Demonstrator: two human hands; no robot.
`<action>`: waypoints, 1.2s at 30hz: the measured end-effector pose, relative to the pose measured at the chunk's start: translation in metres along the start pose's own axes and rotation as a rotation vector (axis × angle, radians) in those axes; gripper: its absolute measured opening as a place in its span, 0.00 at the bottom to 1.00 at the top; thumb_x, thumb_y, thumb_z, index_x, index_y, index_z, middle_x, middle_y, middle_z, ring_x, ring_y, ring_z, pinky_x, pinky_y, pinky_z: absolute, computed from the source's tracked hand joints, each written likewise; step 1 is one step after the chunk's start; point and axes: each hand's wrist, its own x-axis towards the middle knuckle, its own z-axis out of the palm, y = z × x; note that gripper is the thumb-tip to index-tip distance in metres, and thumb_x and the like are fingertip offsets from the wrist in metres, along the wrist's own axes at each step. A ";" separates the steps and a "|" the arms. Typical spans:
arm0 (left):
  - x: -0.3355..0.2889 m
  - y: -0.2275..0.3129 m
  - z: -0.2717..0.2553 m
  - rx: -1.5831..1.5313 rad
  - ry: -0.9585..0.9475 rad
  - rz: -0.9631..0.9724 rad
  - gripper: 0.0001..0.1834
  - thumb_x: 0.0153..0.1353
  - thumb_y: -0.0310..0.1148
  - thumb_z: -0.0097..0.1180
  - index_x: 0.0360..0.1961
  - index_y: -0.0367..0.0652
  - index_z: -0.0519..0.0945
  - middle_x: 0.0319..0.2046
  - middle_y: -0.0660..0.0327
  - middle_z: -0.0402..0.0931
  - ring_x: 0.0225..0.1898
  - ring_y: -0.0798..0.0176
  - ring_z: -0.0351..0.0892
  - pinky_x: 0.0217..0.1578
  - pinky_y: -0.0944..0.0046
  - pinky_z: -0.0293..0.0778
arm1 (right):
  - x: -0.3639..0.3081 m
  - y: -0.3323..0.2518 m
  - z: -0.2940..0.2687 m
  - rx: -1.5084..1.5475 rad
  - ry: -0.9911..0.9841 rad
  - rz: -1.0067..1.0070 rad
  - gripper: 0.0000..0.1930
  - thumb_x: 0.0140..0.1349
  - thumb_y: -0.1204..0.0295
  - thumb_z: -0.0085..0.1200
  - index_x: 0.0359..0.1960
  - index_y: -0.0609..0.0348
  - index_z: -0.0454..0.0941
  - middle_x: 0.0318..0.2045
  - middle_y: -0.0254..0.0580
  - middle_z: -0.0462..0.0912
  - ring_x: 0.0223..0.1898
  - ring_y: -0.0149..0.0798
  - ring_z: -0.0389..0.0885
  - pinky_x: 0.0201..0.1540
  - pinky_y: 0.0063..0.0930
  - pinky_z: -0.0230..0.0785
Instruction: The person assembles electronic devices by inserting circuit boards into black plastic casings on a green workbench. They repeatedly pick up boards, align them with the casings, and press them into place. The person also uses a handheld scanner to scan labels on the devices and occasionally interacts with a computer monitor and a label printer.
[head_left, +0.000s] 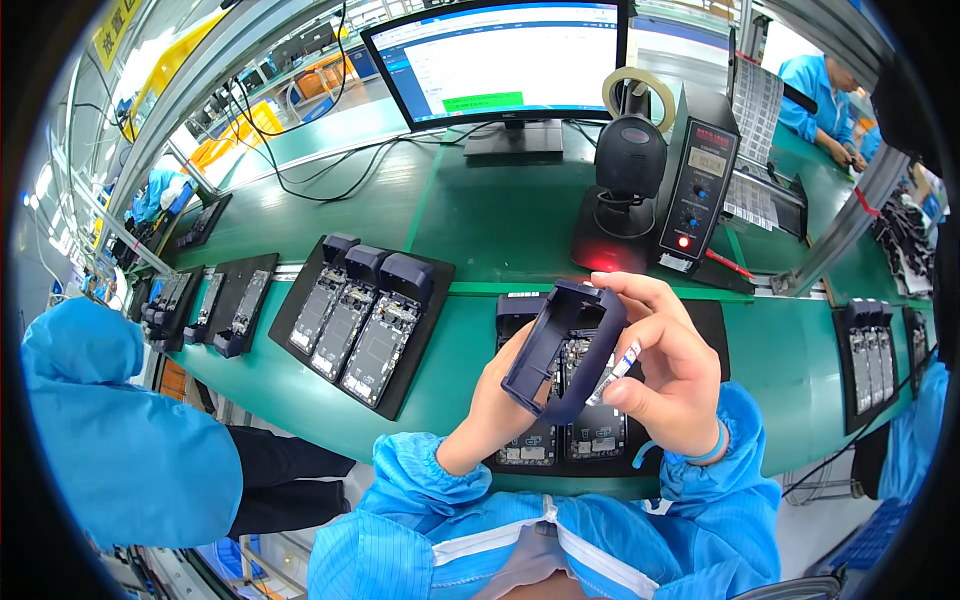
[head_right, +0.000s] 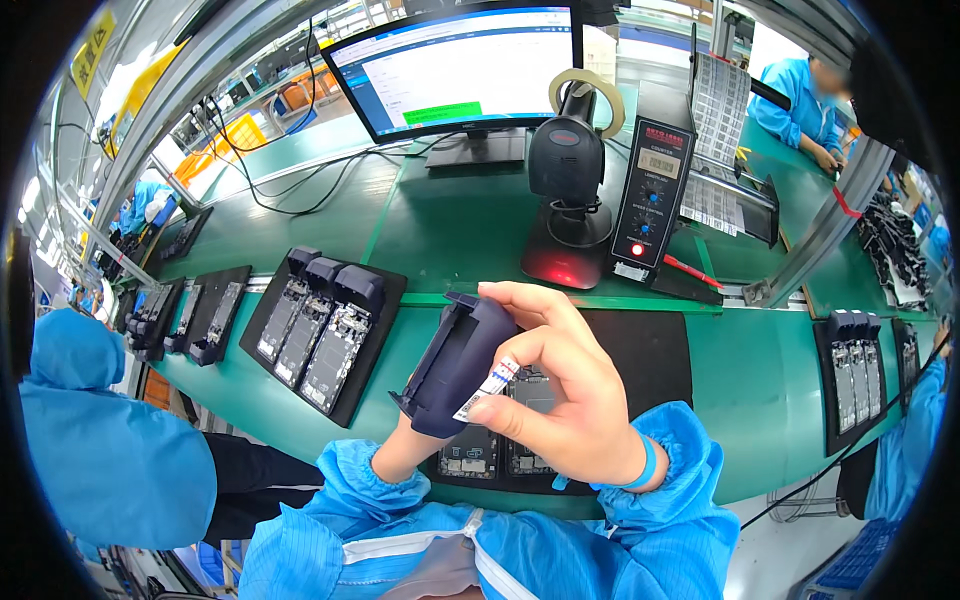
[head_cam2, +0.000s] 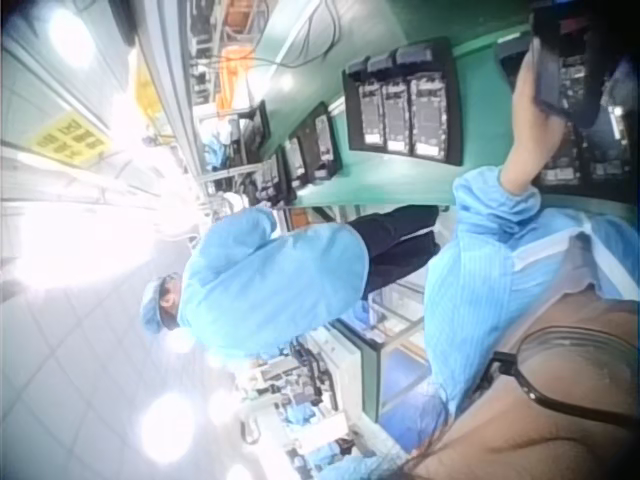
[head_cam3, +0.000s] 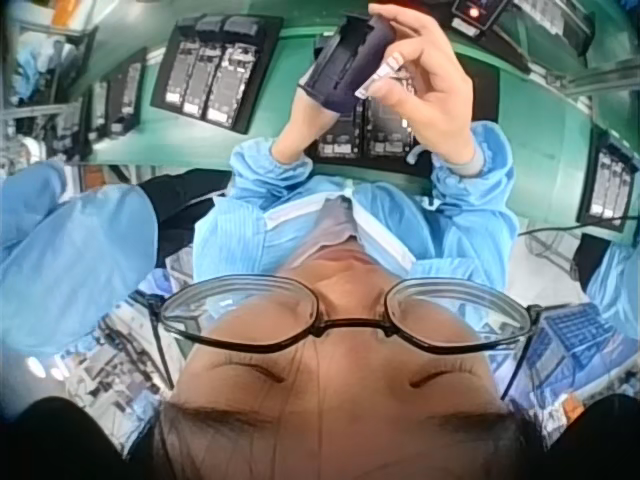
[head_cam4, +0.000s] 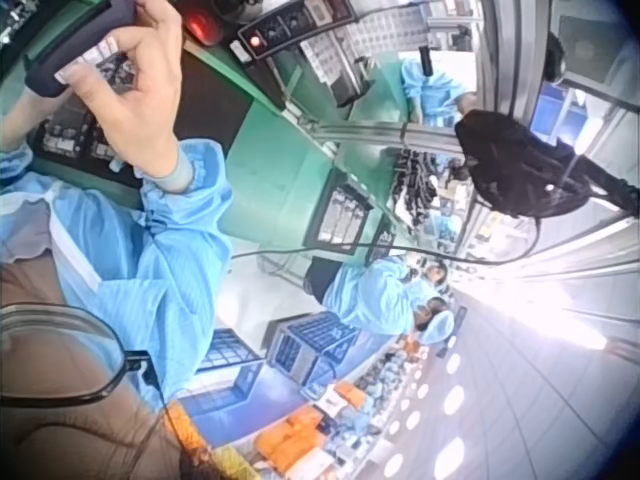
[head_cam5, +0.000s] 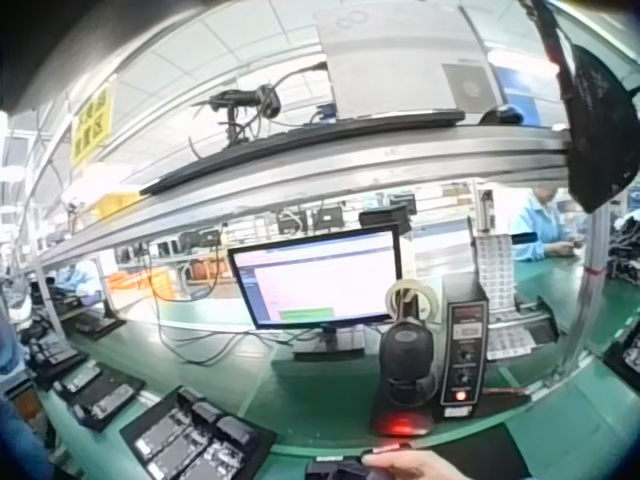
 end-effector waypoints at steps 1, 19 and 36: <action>-0.001 -0.001 0.000 0.024 0.000 0.016 0.29 0.47 0.21 0.54 0.54 0.37 0.64 0.45 0.53 0.70 0.46 0.59 0.72 0.44 0.65 0.69 | -0.001 -0.001 0.001 -0.010 0.005 -0.008 0.14 0.44 0.71 0.64 0.27 0.61 0.69 0.49 0.57 0.65 0.50 0.47 0.67 0.53 0.37 0.59; -0.024 -0.007 -0.001 -0.383 -0.184 -0.328 0.33 0.46 0.30 0.62 0.53 0.38 0.61 0.47 0.57 0.64 0.45 0.64 0.67 0.45 0.63 0.67 | -0.066 0.028 -0.012 -0.281 -0.010 0.429 0.22 0.54 0.77 0.50 0.51 0.70 0.61 0.42 0.53 0.72 0.43 0.39 0.73 0.47 0.27 0.64; -0.065 -0.067 -0.018 0.634 -0.161 -0.269 0.35 0.47 0.41 0.55 0.57 0.40 0.61 0.62 0.43 0.41 0.61 0.34 0.39 0.57 0.43 0.40 | -0.142 0.063 -0.059 -0.699 0.549 0.864 0.32 0.53 0.81 0.47 0.60 0.61 0.50 0.35 0.38 0.68 0.29 0.25 0.69 0.28 0.16 0.63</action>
